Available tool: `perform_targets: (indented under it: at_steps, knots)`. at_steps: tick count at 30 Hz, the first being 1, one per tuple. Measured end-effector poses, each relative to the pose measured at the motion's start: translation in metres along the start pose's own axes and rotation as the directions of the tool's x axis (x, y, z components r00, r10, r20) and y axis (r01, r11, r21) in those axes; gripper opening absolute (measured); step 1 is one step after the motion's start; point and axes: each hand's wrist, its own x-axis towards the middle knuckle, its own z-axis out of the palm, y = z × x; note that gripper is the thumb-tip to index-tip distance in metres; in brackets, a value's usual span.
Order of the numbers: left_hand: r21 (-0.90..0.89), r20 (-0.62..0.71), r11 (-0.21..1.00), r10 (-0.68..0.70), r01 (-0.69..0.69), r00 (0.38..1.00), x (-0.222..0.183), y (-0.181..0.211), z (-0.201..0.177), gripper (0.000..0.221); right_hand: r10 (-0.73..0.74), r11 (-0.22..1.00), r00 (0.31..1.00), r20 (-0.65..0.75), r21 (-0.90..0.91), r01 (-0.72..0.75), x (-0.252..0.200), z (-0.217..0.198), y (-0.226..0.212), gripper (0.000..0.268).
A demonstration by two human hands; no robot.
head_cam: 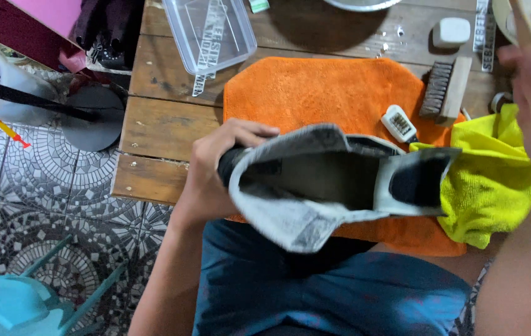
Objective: Cleaning the interior lining of a sneaker using a small brush and a liquid cleaning solution.
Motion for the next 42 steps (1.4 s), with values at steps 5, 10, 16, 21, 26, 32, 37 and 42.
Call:
perform_targets:
  at_steps: [5, 10, 16, 21, 26, 32, 37, 42]
  knots:
    - [0.122, -0.023, 0.978, -0.166, 0.167, 0.986, -0.005, -0.044, 0.018, 0.035, -0.331, 0.869, 0.942, 0.051, -0.373, 0.325, 0.091, 0.022, -0.052, 0.021]
    - [0.149, 0.019, 0.981, -0.127, 0.123, 0.992, -0.001, -0.033, 0.016, 0.031, -0.205, 0.894, 0.976, 0.070, -0.393, 0.216, 0.151, 0.061, -0.047, 0.022]
    - [0.160, 0.001, 0.974, -0.164, 0.162, 0.986, 0.002, -0.033, 0.017, 0.036, -0.298, 0.861, 0.954, 0.022, -0.425, 0.279, 0.163, 0.085, -0.078, 0.013]
    - [0.166, 0.001, 0.968, -0.192, 0.189, 0.981, 0.001, -0.037, 0.017, 0.038, -0.227, 0.900, 0.973, 0.041, -0.374, 0.225, 0.160, 0.090, -0.069, 0.021]
    - [0.225, 0.020, 0.965, -0.146, 0.138, 0.989, 0.002, -0.039, 0.017, 0.040, -0.230, 0.920, 0.973, 0.034, -0.317, 0.229, 0.161, 0.087, -0.070, 0.021]
    - [0.233, 0.027, 0.957, -0.183, 0.172, 0.983, -0.001, -0.040, 0.017, 0.042, -0.264, 0.914, 0.964, 0.020, -0.313, 0.257, 0.163, 0.090, -0.062, 0.019]
    - [0.228, 0.031, 0.958, -0.183, 0.171, 0.983, 0.001, -0.040, 0.016, 0.043, -0.288, 0.903, 0.957, 0.000, -0.332, 0.272, 0.164, 0.093, -0.056, 0.019]
    - [0.218, 0.020, 0.950, -0.234, 0.224, 0.972, 0.000, -0.039, 0.016, 0.044, -0.311, 0.891, 0.950, -0.007, -0.350, 0.289, 0.165, 0.093, -0.053, 0.016]
